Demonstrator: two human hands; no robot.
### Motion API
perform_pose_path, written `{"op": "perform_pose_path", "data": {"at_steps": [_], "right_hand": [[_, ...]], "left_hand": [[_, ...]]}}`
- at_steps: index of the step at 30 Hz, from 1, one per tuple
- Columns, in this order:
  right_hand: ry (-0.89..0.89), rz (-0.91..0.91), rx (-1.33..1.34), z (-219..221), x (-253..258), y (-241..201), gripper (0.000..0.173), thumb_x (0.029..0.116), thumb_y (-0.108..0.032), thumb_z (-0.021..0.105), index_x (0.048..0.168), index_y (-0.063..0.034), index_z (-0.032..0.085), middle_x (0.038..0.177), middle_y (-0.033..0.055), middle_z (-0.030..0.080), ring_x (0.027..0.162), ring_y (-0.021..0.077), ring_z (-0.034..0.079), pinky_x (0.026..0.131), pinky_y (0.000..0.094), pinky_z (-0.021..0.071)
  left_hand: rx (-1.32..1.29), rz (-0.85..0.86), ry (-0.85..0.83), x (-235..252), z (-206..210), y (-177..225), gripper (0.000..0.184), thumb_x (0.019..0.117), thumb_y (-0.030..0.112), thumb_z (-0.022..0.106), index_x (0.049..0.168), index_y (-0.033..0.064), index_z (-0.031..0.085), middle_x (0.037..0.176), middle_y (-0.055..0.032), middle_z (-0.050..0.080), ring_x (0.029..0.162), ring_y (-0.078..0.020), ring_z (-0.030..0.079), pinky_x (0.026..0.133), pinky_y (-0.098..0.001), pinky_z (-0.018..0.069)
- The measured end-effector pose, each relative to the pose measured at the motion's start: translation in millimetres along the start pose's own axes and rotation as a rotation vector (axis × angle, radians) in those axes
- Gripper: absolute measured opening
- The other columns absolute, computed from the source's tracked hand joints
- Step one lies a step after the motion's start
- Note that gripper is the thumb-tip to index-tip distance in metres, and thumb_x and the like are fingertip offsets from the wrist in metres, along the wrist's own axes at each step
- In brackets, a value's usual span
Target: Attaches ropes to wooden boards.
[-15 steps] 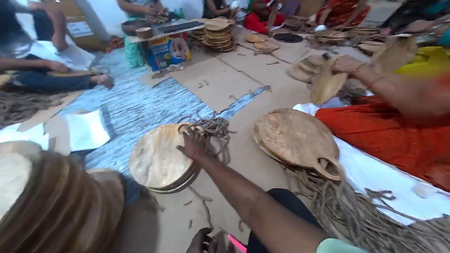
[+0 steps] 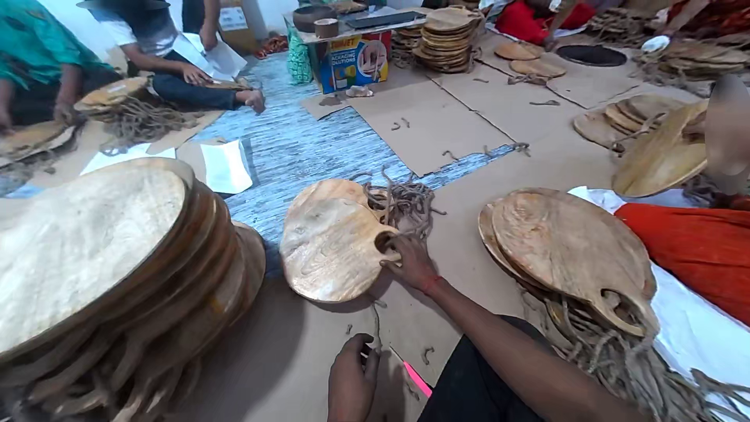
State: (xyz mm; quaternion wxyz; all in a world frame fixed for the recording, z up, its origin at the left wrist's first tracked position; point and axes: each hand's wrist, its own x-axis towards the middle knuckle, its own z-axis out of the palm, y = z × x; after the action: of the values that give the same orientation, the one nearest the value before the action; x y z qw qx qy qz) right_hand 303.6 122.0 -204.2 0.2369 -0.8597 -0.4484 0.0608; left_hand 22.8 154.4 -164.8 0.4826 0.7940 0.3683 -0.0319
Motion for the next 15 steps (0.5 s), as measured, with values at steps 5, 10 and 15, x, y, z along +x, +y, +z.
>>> {"op": "perform_pose_path", "data": {"at_steps": [5, 10, 15], "right_hand": [[-0.139, 0.15, 0.098, -8.4, -10.1, -0.4, 0.091, 0.0841, -0.044, 0.082, 0.159, -0.0157, 0.038, 0.161, 0.0143, 0.04, 0.148, 0.0387, 0.037, 0.119, 0.0598, 0.0319], [-0.321, 0.245, 0.11, 2.8, -26.5, -1.0, 0.056, 0.0937, -0.031, 0.074, 0.14, -0.0033, 0.057, 0.121, 0.0235, 0.068, 0.113, 0.0412, 0.066, 0.098, 0.0613, 0.051], [-0.199, 0.153, -0.12, -12.8, -42.0, -4.3, 0.042, 0.1023, -0.035, 0.059, 0.136, -0.0114, 0.065, 0.116, 0.0147, 0.074, 0.111, 0.0349, 0.067, 0.103, 0.0551, 0.0457]], "left_hand": [[0.027, 0.001, 0.004, -0.3, 2.5, -2.8, 0.031, 0.1024, 0.025, 0.06, 0.126, 0.0054, 0.067, 0.109, -0.0088, 0.073, 0.093, -0.019, 0.072, 0.087, -0.0381, 0.0586], [0.073, -0.026, 0.007, -1.6, -1.6, -3.0, 0.032, 0.1037, 0.026, 0.058, 0.127, 0.0058, 0.067, 0.111, -0.0102, 0.072, 0.095, -0.0204, 0.071, 0.09, -0.0399, 0.0577], [0.108, -0.022, 0.013, -0.1, 0.0, -4.0, 0.032, 0.1041, 0.028, 0.057, 0.126, 0.0062, 0.067, 0.111, -0.0097, 0.072, 0.096, -0.0198, 0.071, 0.091, -0.0396, 0.0574]]}}
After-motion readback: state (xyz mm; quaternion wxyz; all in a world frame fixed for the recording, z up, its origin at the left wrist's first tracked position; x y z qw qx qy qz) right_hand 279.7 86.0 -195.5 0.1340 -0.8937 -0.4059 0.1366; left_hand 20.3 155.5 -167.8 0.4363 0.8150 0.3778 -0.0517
